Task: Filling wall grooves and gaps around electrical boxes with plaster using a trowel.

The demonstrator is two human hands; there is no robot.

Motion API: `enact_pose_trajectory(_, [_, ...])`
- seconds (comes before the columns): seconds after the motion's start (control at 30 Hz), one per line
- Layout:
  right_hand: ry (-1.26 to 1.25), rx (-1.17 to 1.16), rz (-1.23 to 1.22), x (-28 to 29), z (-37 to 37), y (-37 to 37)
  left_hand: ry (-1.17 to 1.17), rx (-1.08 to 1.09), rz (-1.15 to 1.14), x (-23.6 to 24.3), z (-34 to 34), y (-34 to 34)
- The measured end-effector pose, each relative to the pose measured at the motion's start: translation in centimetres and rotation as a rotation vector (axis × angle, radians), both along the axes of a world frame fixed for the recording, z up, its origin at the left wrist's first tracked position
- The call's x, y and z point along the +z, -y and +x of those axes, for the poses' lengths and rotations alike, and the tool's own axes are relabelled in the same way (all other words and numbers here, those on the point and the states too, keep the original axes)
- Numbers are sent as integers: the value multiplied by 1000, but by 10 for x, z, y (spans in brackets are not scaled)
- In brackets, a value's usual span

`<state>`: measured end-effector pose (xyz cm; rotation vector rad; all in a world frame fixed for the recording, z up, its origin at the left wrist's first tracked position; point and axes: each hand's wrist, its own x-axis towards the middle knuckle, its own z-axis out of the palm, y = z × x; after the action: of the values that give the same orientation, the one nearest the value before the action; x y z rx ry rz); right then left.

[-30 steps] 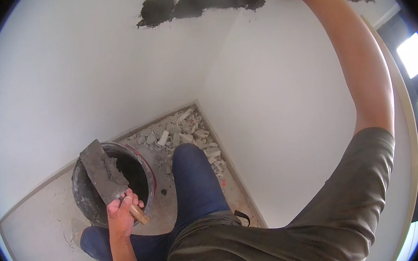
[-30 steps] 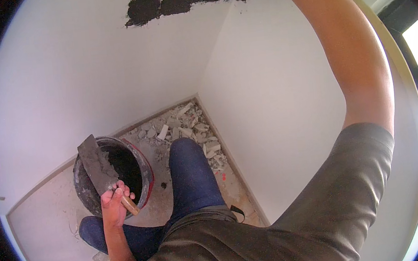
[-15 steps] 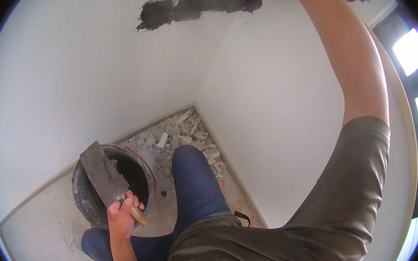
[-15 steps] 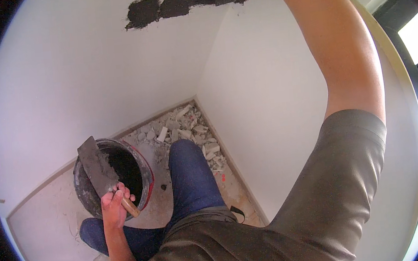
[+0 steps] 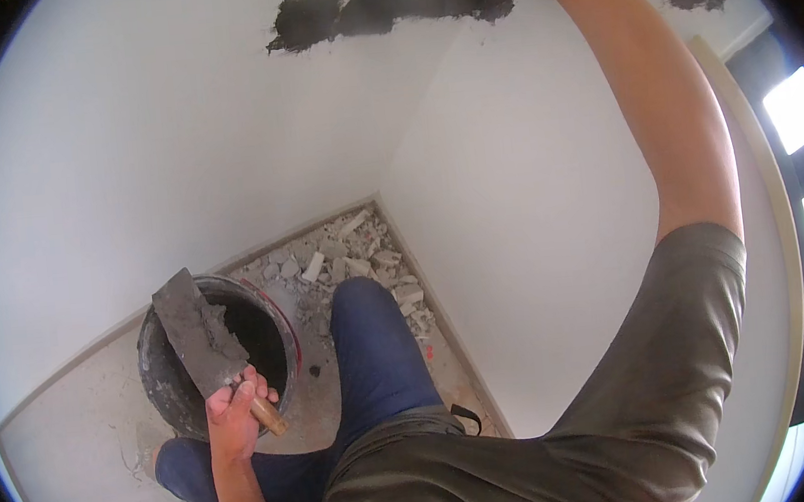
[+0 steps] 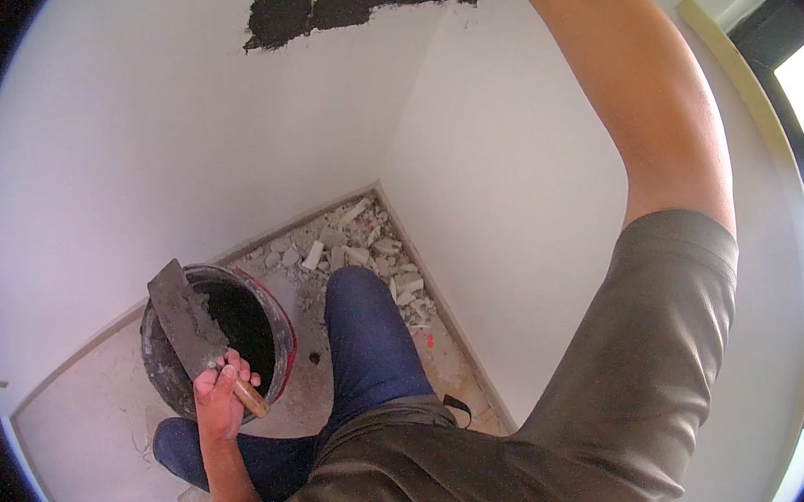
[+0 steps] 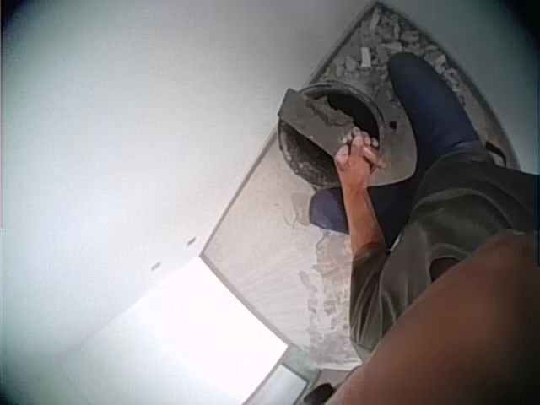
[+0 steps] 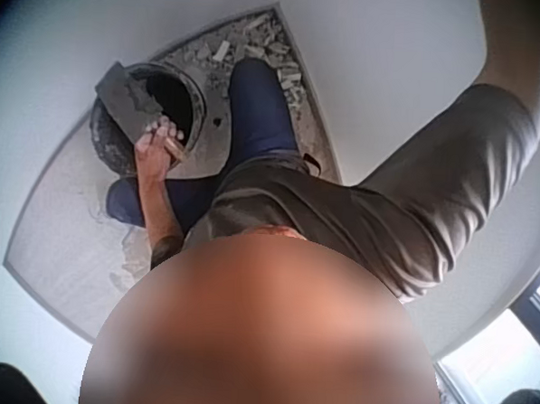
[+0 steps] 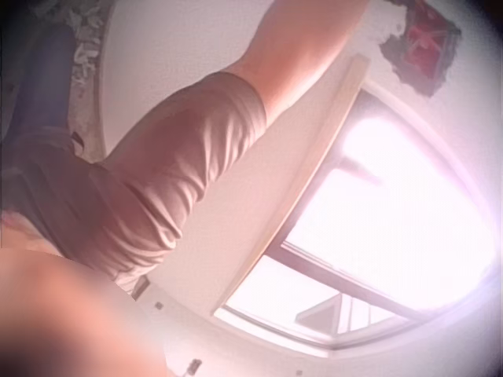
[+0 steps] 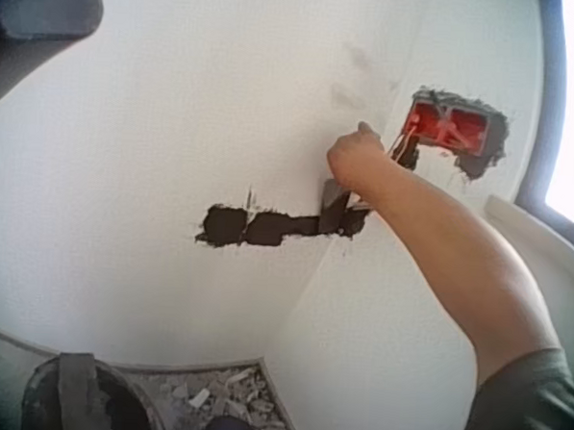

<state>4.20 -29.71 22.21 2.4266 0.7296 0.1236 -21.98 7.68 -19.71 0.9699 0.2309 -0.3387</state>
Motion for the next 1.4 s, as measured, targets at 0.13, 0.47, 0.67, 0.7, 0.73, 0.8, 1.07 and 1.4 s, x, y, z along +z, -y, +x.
enact_pose_trajectory(0.13, [560,-523,-388,-27,2,-20,-8,-14,-3,1,2,3])
enact_pose_trajectory(0.47, [327,-273,-46,-4,-29,-2,-9,3,-10,3,2,2])
enact_pose_trajectory(0.67, [701,-520,-380,-10,-32,-31,-13,-4,-8,0,2,4])
enact_pose_trajectory(0.7, [724,-520,-398,-2,-36,-34,-8,-4,-11,0,2,4])
enact_pose_trajectory(0.73, [725,-517,-401,3,-45,-40,-2,-1,-15,1,2,3])
enact_pose_trajectory(0.8, [724,-757,-154,7,-74,-52,-20,-3,-20,0,1,2])
enact_pose_trajectory(1.07, [310,-408,729,-179,-145,35,-38,-26,-2,5,5,4])
enact_pose_trajectory(1.4, [250,-523,1680,-285,-70,53,-82,-22,7,1,2,-1])
